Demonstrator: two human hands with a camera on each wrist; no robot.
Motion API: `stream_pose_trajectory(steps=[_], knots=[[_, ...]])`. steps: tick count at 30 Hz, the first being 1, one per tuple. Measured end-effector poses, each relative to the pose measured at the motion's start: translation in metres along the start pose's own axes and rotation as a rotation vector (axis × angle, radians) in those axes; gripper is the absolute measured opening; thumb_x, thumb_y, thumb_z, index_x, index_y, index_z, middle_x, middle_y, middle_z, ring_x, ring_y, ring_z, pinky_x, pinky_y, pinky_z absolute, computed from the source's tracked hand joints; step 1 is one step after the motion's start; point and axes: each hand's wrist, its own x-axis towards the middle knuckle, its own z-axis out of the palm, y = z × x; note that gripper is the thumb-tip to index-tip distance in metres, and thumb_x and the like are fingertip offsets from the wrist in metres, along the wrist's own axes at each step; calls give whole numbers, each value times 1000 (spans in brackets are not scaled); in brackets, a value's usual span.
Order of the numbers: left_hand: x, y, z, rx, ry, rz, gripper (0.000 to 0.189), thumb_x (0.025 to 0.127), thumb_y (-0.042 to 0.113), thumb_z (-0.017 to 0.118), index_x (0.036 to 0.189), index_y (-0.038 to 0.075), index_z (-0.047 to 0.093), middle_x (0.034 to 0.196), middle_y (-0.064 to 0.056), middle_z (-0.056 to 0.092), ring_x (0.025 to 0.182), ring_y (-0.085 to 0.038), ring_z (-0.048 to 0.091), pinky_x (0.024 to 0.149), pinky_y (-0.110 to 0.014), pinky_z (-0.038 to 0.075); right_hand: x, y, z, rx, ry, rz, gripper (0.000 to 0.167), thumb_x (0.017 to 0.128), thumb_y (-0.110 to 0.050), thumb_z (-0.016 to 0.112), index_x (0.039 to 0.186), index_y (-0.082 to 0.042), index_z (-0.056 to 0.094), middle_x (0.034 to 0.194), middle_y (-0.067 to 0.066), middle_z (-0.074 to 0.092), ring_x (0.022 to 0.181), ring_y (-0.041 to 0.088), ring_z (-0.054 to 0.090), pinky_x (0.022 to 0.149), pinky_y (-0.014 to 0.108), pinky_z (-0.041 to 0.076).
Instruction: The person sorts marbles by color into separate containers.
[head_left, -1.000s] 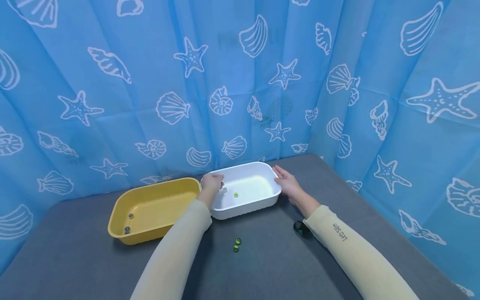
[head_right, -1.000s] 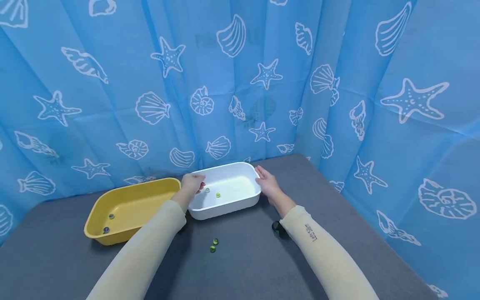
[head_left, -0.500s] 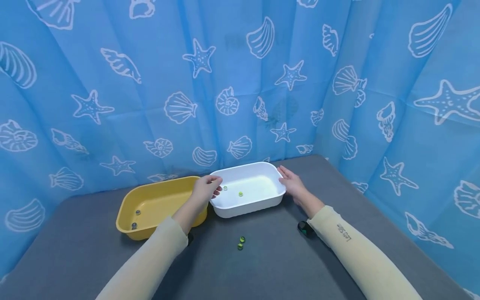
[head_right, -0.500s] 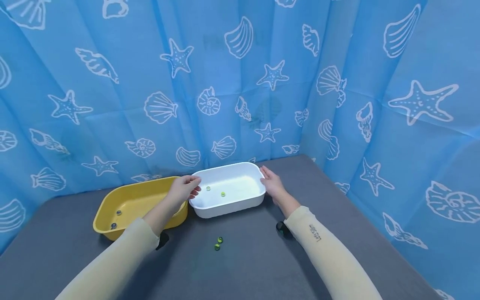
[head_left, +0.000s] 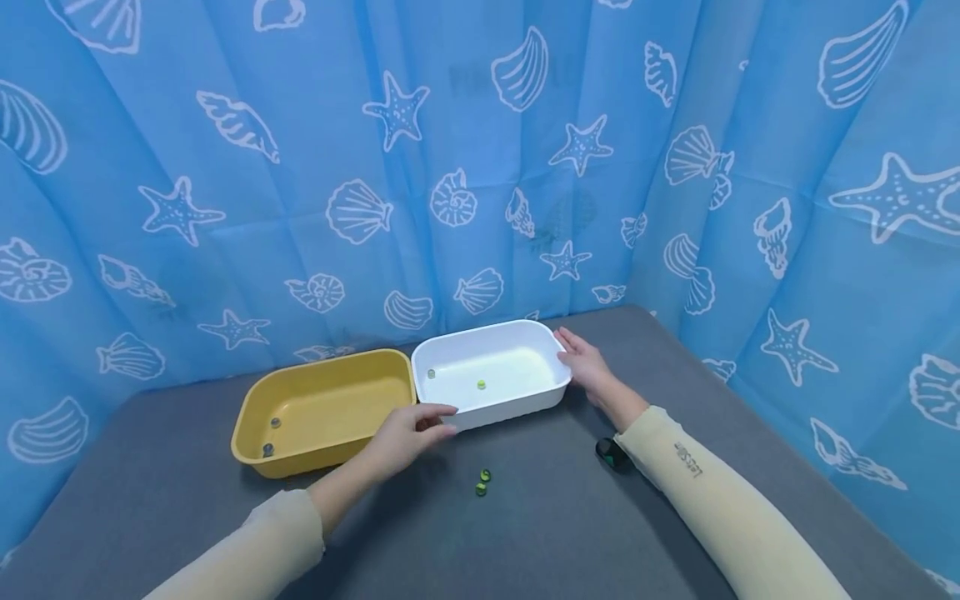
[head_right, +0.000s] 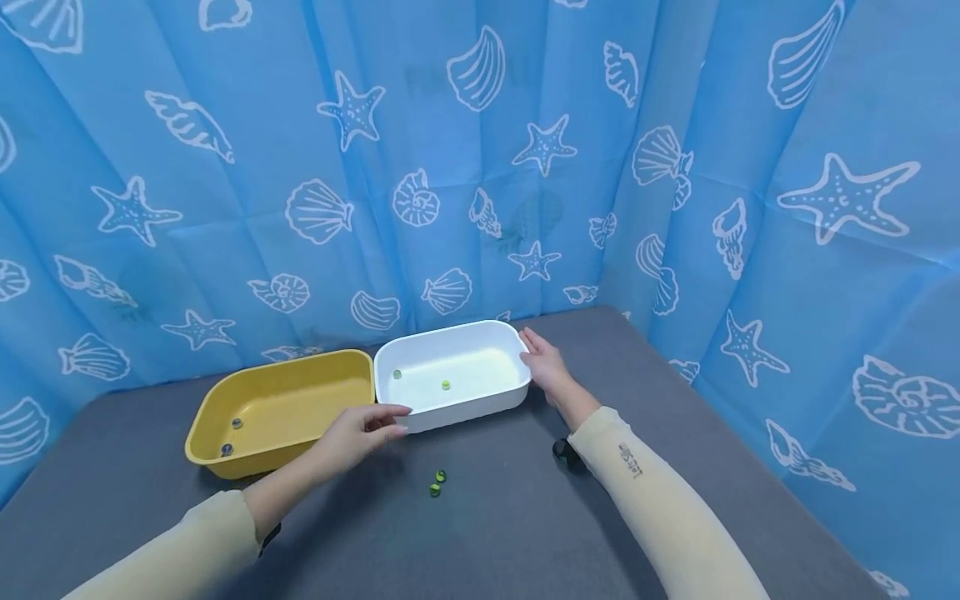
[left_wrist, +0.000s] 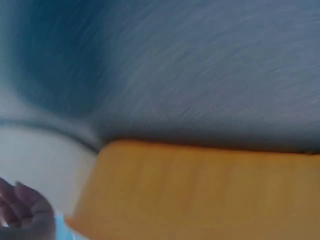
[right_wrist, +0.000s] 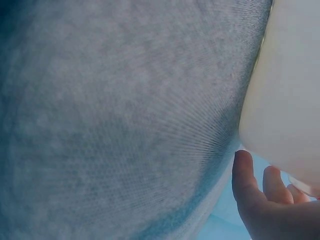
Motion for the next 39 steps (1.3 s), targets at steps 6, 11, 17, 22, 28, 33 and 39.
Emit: stream_pose_trajectory(steps=[6, 11, 17, 22, 28, 33, 39], knots=[[-15, -16, 15, 26, -217, 66, 41, 90, 18, 70, 128, 4, 63, 88, 3, 61, 73, -14, 51, 58, -22, 42, -1, -3, 0, 3, 3, 7, 54, 107, -11, 33, 157, -13, 12, 160, 1, 19, 146, 22, 17, 112, 42, 33], [-21, -23, 25, 22, -295, 58, 37, 90, 12, 70, 125, 5, 65, 89, 5, 61, 72, -10, 50, 60, -21, 41, -2, -3, 2, -8, 4, 19, 54, 107, -11, 33, 157, -14, 12, 160, 1, 19, 146, 22, 19, 109, 42, 37], [-18, -26, 29, 17, -304, 64, 33, 89, 9, 71, 121, 3, 67, 87, 5, 61, 71, -8, 50, 60, -21, 42, -1, -3, 3, -15, 5, 19, 54, 107, -12, 33, 157, -15, 12, 160, 0, 19, 146, 22, 18, 111, 44, 33], [-13, -29, 32, 25, -300, 38, 29, 89, 11, 71, 117, 5, 70, 83, 6, 61, 72, -9, 51, 62, -21, 41, 0, -3, 2, -8, -2, 20, 55, 107, -11, 33, 157, -14, 12, 160, 0, 19, 146, 22, 18, 112, 44, 32], [-7, -31, 36, 100, -312, 1, 26, 88, 20, 73, 114, 18, 74, 79, 9, 60, 72, -6, 50, 62, -23, 38, 0, -1, 0, -13, 1, 22, 55, 107, -11, 32, 157, -15, 12, 160, -1, 18, 146, 21, 18, 106, 40, 39], [-7, -29, 36, 161, -323, 7, 26, 88, 24, 73, 114, 22, 74, 79, 10, 58, 72, -5, 49, 61, -23, 36, 0, -2, 0, -35, 9, 22, 54, 106, -11, 33, 157, -14, 13, 160, -1, 19, 145, 22, 20, 89, 32, 46], [-5, -28, 37, 218, -306, 1, 26, 88, 27, 73, 113, 24, 75, 77, 12, 57, 70, -5, 48, 61, -23, 35, 0, -2, 1, -18, 3, 26, 55, 106, -12, 34, 157, -16, 14, 159, -2, 20, 145, 21, 21, 96, 37, 45]])
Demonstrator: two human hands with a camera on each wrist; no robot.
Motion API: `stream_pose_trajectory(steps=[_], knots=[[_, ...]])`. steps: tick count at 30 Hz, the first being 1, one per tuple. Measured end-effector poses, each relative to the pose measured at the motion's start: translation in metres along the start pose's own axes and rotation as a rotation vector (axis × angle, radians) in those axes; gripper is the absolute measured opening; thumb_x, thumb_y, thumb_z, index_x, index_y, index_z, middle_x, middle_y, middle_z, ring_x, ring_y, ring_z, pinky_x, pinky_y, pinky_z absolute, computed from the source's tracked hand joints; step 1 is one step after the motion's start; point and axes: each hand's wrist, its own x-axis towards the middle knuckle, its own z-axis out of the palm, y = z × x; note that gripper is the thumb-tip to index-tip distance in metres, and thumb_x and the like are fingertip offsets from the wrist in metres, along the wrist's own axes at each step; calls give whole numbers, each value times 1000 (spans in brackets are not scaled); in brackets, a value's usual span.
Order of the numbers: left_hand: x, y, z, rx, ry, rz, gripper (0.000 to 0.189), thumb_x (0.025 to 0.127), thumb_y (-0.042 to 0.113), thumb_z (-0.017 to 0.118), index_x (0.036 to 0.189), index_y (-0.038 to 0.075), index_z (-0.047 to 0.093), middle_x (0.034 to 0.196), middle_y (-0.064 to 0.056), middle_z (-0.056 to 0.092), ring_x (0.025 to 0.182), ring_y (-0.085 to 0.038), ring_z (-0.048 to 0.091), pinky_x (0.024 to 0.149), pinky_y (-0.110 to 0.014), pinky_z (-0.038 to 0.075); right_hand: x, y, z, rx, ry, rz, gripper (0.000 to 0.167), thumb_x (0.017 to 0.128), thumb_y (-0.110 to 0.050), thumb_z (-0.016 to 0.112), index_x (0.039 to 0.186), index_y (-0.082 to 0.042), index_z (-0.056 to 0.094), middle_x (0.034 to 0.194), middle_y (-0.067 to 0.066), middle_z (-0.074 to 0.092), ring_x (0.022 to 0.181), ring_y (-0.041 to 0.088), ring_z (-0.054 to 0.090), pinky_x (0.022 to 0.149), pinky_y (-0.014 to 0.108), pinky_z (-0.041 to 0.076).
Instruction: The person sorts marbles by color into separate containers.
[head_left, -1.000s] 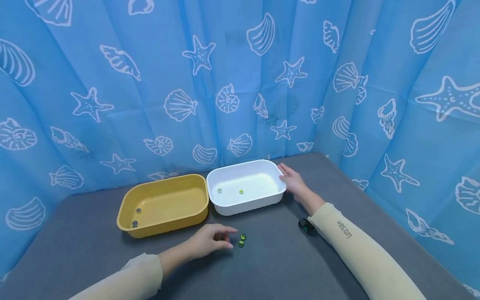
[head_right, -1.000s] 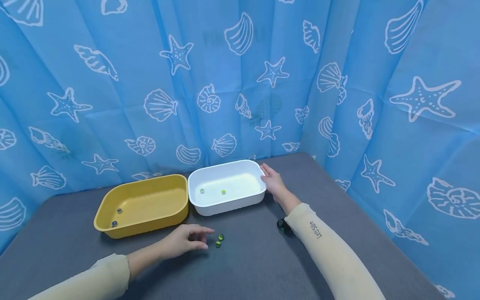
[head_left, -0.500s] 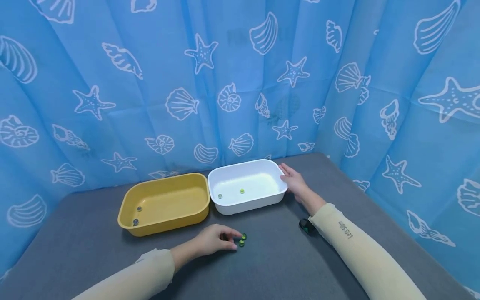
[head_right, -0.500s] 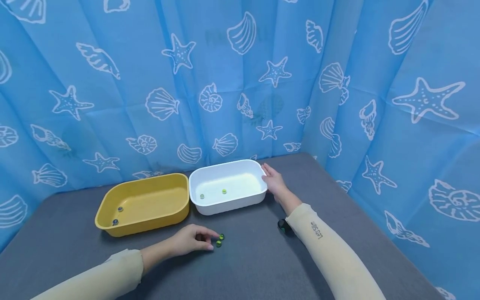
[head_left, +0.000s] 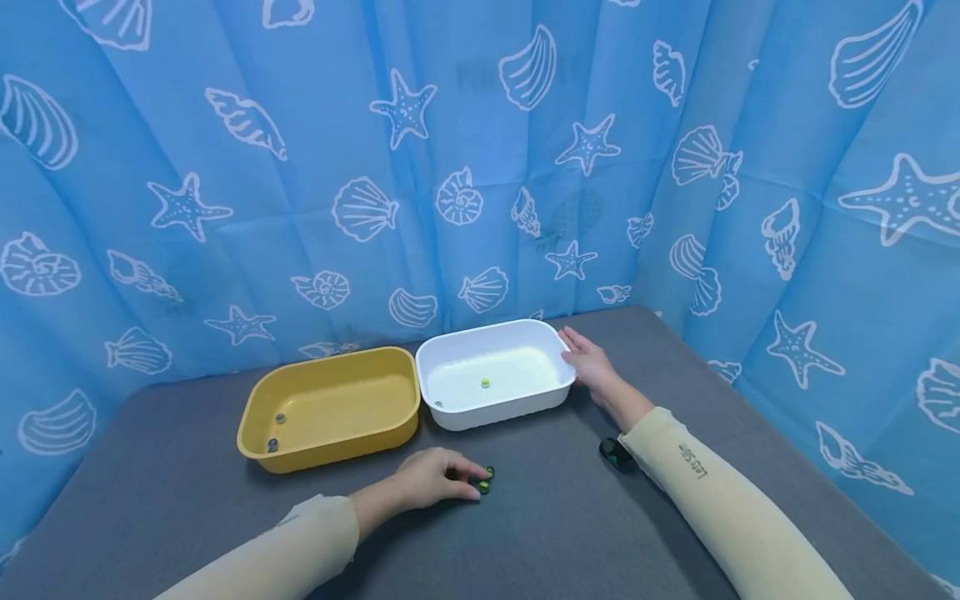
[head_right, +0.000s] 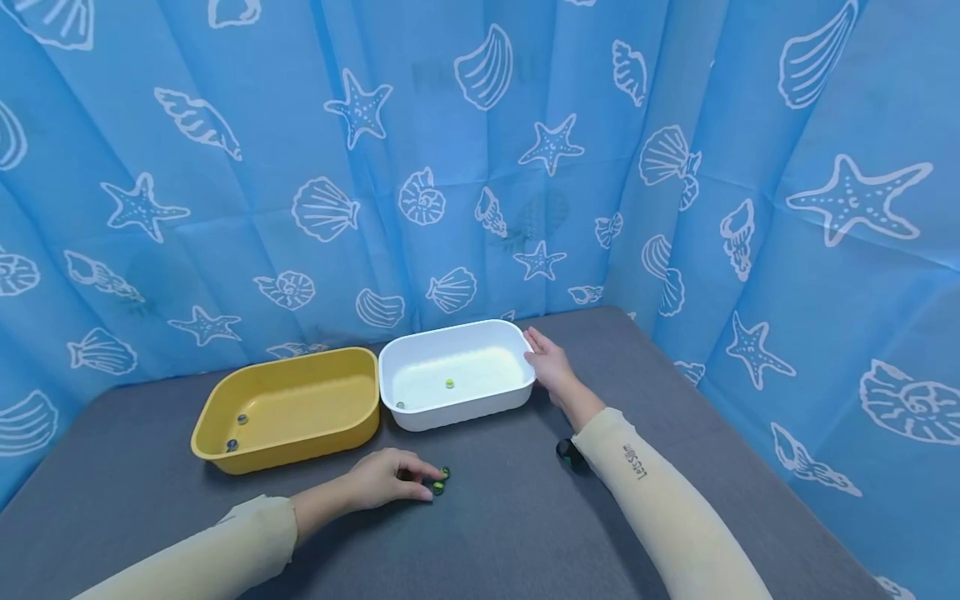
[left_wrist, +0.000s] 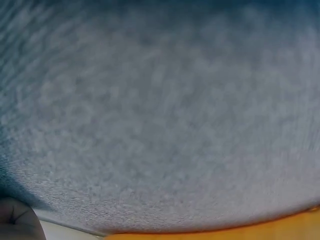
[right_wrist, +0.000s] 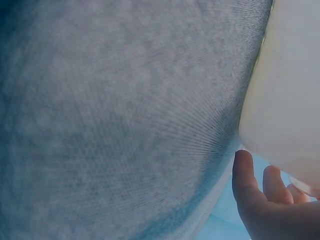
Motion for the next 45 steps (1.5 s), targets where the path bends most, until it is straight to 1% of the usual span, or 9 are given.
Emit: stream_pose_trajectory(steps=[3, 7, 14, 16, 21, 28, 32, 37, 45], knots=[[1, 0, 0, 19, 0, 11, 26, 87, 27, 73, 113, 24, 75, 76, 12, 56, 69, -4, 48, 60, -23, 34, -1, 0, 1, 8, -4, -2, 55, 106, -12, 33, 157, -16, 13, 160, -2, 19, 145, 21, 21, 105, 42, 41], [4, 0, 1, 42, 0, 27, 26, 87, 28, 73, 113, 24, 75, 75, 12, 56, 67, -4, 48, 59, -22, 34, 0, -1, 0, 7, -3, 0, 54, 107, -12, 33, 157, -16, 13, 160, -2, 19, 145, 22, 21, 107, 45, 39], [6, 0, 2, 67, 13, 25, 23, 87, 29, 74, 110, 25, 76, 96, 15, 67, 77, -2, 51, 69, -24, 40, 0, -3, 2, 1, 5, 4, 54, 107, -13, 34, 157, -17, 14, 159, -3, 20, 145, 21, 22, 100, 41, 42], [6, 0, 2, 63, 15, 20, 22, 87, 28, 74, 109, 25, 76, 96, 16, 67, 78, -2, 51, 70, -25, 40, 0, -3, 2, -2, 5, 2, 54, 107, -13, 34, 157, -17, 14, 159, -2, 20, 145, 21, 22, 98, 39, 43], [5, 0, 0, 14, -1, 16, 20, 87, 26, 73, 107, 23, 77, 85, 15, 64, 74, -4, 50, 65, -24, 39, 0, -2, 2, -9, 1, -5, 54, 107, -13, 33, 157, -16, 13, 159, -1, 20, 145, 22, 23, 87, 32, 45], [5, -1, -3, -136, -15, 48, 17, 89, 17, 72, 105, 13, 76, 100, 5, 71, 84, -4, 56, 75, -23, 48, -3, -2, 1, -20, -1, -5, 54, 107, -14, 34, 157, -16, 14, 159, -1, 21, 144, 22, 26, 74, 28, 43], [3, 4, -8, -172, 6, 70, 18, 90, 15, 70, 106, 9, 75, 95, 4, 71, 79, -7, 55, 69, -22, 48, -3, -2, 2, -18, -2, -8, 54, 107, -13, 34, 157, -17, 14, 159, -2, 21, 143, 21, 29, 67, 27, 41], [0, 12, -16, -177, 63, 75, 22, 91, 17, 70, 109, 6, 73, 84, 4, 64, 72, -13, 50, 59, -21, 42, -2, -1, 1, -21, 3, -6, 54, 107, -14, 34, 157, -17, 14, 159, -2, 21, 144, 21, 26, 70, 26, 42], [-3, 19, -30, -219, 121, 67, 26, 92, 18, 68, 113, 2, 71, 85, 2, 61, 77, -14, 53, 64, -22, 45, -2, 0, -1, -18, -2, -5, 55, 107, -13, 33, 157, -16, 12, 160, -1, 20, 144, 22, 24, 74, 28, 43]])
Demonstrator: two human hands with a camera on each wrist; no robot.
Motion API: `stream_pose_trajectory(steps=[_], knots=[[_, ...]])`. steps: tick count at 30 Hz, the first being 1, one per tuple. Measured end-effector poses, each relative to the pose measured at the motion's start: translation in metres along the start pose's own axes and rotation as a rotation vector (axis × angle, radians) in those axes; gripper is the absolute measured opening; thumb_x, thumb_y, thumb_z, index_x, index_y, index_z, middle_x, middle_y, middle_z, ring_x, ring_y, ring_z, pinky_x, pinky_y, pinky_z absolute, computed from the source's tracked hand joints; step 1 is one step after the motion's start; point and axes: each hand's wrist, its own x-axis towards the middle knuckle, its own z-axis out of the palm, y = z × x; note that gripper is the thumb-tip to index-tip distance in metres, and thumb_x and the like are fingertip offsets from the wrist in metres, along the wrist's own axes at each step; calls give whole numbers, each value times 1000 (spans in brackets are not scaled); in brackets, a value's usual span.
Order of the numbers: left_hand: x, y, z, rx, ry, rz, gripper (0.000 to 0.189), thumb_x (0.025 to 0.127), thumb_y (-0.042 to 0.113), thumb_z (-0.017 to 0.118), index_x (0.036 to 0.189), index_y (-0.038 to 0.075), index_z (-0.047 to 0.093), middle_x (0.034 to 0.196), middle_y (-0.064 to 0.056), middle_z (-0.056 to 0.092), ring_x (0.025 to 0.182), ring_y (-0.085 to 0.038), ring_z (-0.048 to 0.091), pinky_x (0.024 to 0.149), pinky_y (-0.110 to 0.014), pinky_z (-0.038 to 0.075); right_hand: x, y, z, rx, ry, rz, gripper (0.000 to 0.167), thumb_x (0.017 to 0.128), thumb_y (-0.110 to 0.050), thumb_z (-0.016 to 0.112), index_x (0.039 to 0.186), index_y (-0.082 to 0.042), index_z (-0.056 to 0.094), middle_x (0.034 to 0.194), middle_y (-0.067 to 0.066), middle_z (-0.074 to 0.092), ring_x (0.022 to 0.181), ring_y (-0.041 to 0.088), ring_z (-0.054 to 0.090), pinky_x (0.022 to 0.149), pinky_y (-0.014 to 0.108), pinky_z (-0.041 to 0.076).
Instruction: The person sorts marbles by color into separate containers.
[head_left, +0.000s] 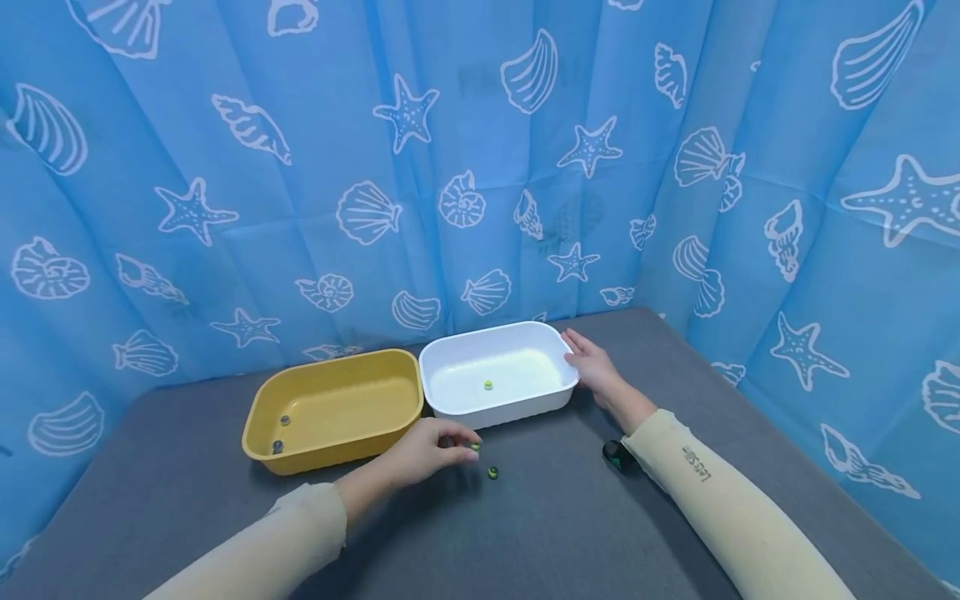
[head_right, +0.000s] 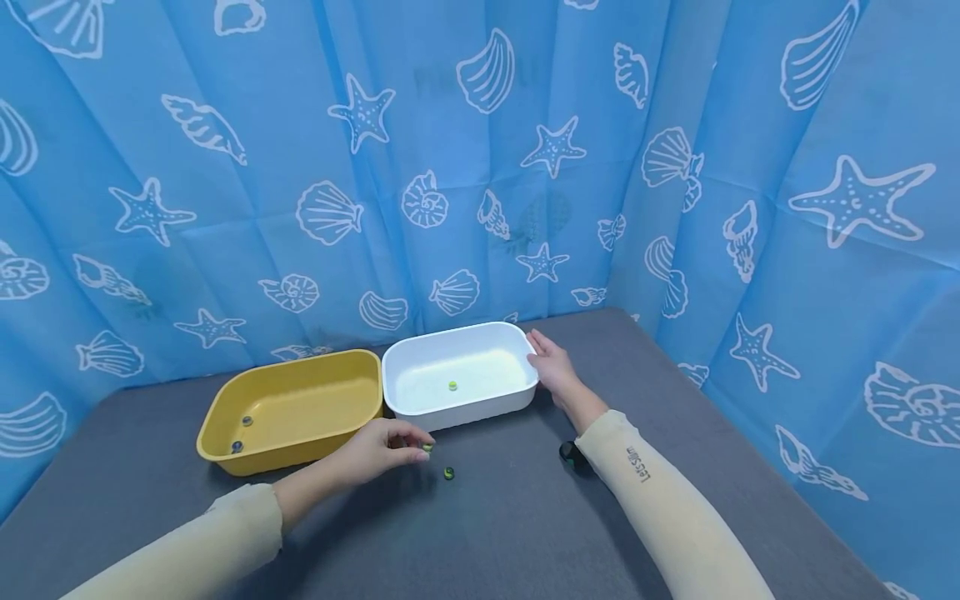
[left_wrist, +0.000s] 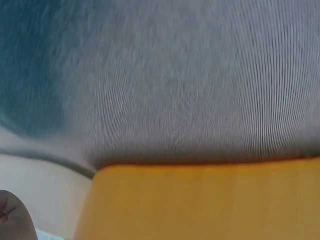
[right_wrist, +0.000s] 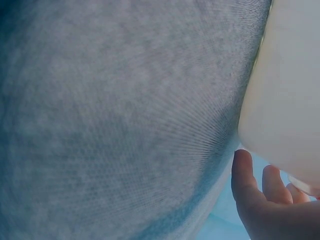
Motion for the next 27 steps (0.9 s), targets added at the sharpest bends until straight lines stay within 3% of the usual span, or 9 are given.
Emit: stream_pose_trajectory(steps=[5, 9, 13, 22, 27], knots=[[4, 11, -9, -2, 59, 20, 24, 91, 15, 69, 111, 2, 71, 86, 1, 62, 78, -16, 53, 65, -22, 45, 0, 0, -1, 2, -7, -3, 55, 107, -13, 33, 157, -16, 12, 160, -1, 19, 145, 23, 22, 80, 29, 44], [9, 15, -14, -2, 120, -1, 25, 92, 16, 69, 112, 2, 70, 87, 0, 63, 77, -17, 53, 65, -23, 46, 0, 0, -2, 2, -7, 0, 54, 107, -13, 32, 157, -16, 12, 160, -1, 19, 145, 23, 21, 85, 31, 44], [14, 16, -17, 1, 169, -19, 25, 92, 17, 68, 112, 2, 70, 87, -1, 63, 77, -17, 52, 65, -23, 46, -1, 1, -2, 2, -7, 0, 54, 107, -13, 33, 157, -16, 12, 160, 0, 19, 145, 22, 21, 87, 32, 44], [27, 14, -15, -4, 280, -49, 25, 91, 15, 69, 113, 1, 70, 90, -1, 66, 82, -17, 55, 71, -24, 49, -1, 0, -1, -3, -8, -5, 54, 107, -13, 33, 157, -16, 13, 159, -1, 20, 145, 22, 24, 78, 29, 45], [35, 13, -15, -30, 333, -87, 24, 91, 14, 69, 112, 2, 70, 93, -1, 68, 84, -17, 56, 74, -24, 51, -3, -2, 0, -5, -5, -2, 55, 107, -13, 34, 157, -16, 13, 159, -1, 20, 145, 22, 23, 87, 34, 45]])
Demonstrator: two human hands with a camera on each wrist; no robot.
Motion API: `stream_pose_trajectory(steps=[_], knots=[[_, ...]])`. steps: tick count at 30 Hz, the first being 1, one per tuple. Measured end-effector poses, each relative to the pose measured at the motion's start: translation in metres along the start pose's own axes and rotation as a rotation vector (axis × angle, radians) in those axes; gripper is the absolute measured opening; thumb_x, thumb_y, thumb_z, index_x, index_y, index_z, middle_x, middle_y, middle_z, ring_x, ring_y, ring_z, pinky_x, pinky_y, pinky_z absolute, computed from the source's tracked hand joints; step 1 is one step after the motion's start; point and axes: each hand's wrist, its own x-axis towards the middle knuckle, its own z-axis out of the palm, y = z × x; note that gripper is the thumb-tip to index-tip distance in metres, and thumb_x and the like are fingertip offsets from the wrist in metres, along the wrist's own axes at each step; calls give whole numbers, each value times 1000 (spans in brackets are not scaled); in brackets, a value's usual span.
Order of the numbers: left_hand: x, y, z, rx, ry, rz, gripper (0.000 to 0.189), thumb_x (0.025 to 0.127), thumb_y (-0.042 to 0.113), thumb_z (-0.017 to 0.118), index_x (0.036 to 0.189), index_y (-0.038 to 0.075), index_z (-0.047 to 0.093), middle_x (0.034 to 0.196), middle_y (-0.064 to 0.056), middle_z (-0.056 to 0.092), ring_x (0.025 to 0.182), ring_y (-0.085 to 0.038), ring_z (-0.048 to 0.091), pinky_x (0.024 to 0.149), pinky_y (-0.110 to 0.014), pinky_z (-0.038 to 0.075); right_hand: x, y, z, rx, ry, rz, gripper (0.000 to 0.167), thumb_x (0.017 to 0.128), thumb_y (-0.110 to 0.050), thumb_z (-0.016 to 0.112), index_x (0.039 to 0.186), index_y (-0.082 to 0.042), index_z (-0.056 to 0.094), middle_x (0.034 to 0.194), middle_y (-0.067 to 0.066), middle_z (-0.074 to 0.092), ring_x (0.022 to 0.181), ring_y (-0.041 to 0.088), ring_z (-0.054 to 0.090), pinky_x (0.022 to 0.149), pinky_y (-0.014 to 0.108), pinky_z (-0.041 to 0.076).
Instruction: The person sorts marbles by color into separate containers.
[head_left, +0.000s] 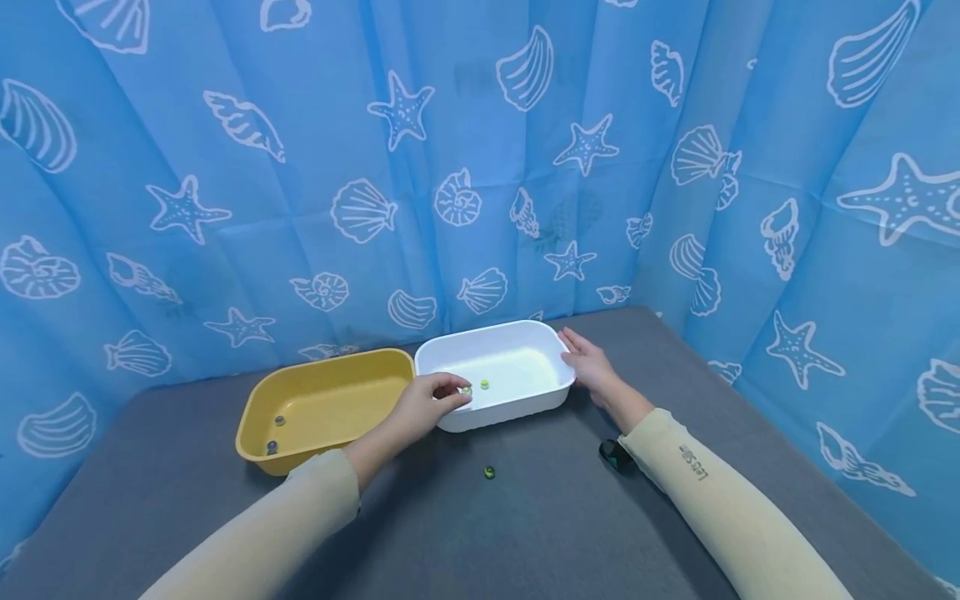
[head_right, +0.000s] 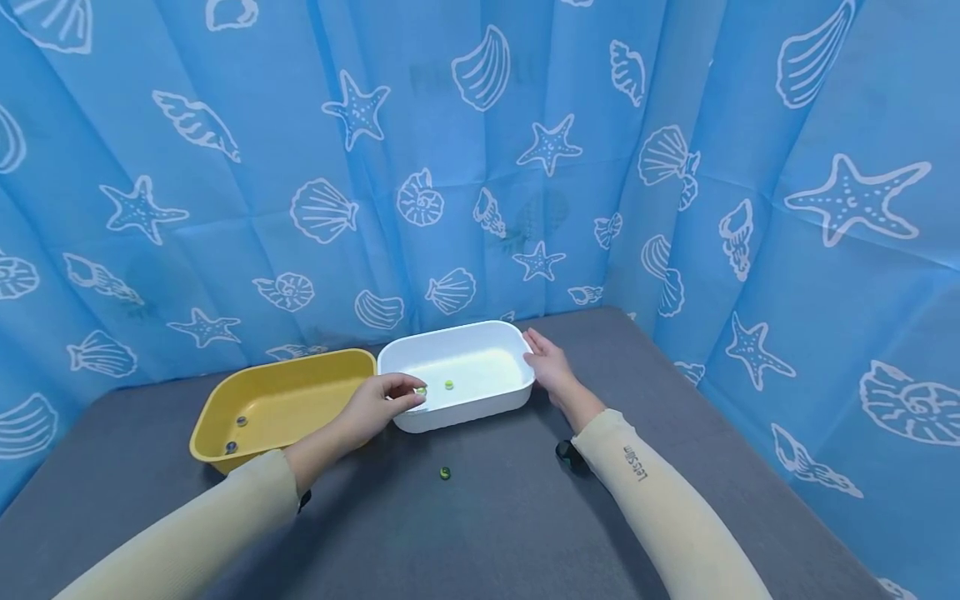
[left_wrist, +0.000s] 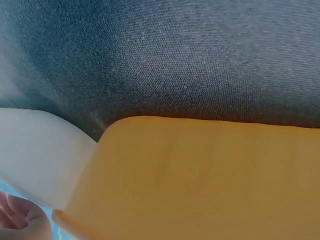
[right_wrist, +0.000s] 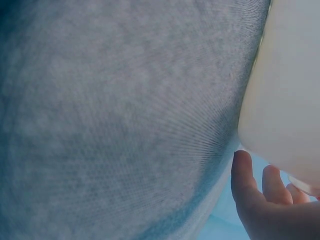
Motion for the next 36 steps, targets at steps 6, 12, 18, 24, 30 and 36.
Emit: stream_pose_trajectory(steps=[6, 12, 18, 24, 30, 36], knots=[[8, 1, 0, -25, 16, -32, 24, 91, 14, 69, 112, 2, 70, 94, -2, 68, 84, -18, 57, 78, -27, 53, 1, 1, -1, 8, 1, -1, 54, 107, -14, 34, 157, -16, 13, 159, -1, 20, 145, 22, 22, 88, 35, 45], [19, 2, 5, -3, 16, -57, 25, 92, 16, 68, 114, 3, 70, 94, -4, 67, 85, -21, 57, 75, -27, 52, 2, 1, -2, 6, 9, 1, 54, 107, -14, 35, 157, -17, 14, 159, -1, 21, 145, 22, 23, 86, 33, 45], [36, 5, 12, -79, 61, -144, 27, 95, 16, 65, 117, 2, 68, 96, -9, 66, 91, -27, 62, 81, -37, 52, 2, 3, -1, 6, 14, 3, 54, 107, -14, 34, 157, -17, 14, 159, -2, 21, 145, 22, 24, 87, 33, 46], [53, 3, 19, -173, 142, -297, 28, 95, 17, 64, 120, 4, 67, 106, -12, 66, 98, -28, 63, 90, -39, 50, 2, 3, 0, 18, 11, 0, 54, 107, -14, 34, 157, -17, 14, 159, -1, 21, 144, 22, 24, 95, 39, 45], [72, -7, 29, -267, 240, -423, 28, 94, 17, 66, 119, 5, 68, 111, -13, 66, 99, -28, 61, 91, -38, 49, 3, 5, 1, 20, 20, -8, 54, 106, -13, 35, 157, -17, 15, 159, -1, 21, 144, 23, 24, 102, 43, 42], [87, -19, 38, -285, 253, -479, 30, 94, 17, 66, 122, 7, 67, 120, -13, 64, 99, -27, 56, 88, -37, 48, 3, 4, 2, 28, 25, -14, 55, 106, -12, 37, 157, -15, 17, 159, 1, 22, 144, 24, 23, 107, 45, 39]])
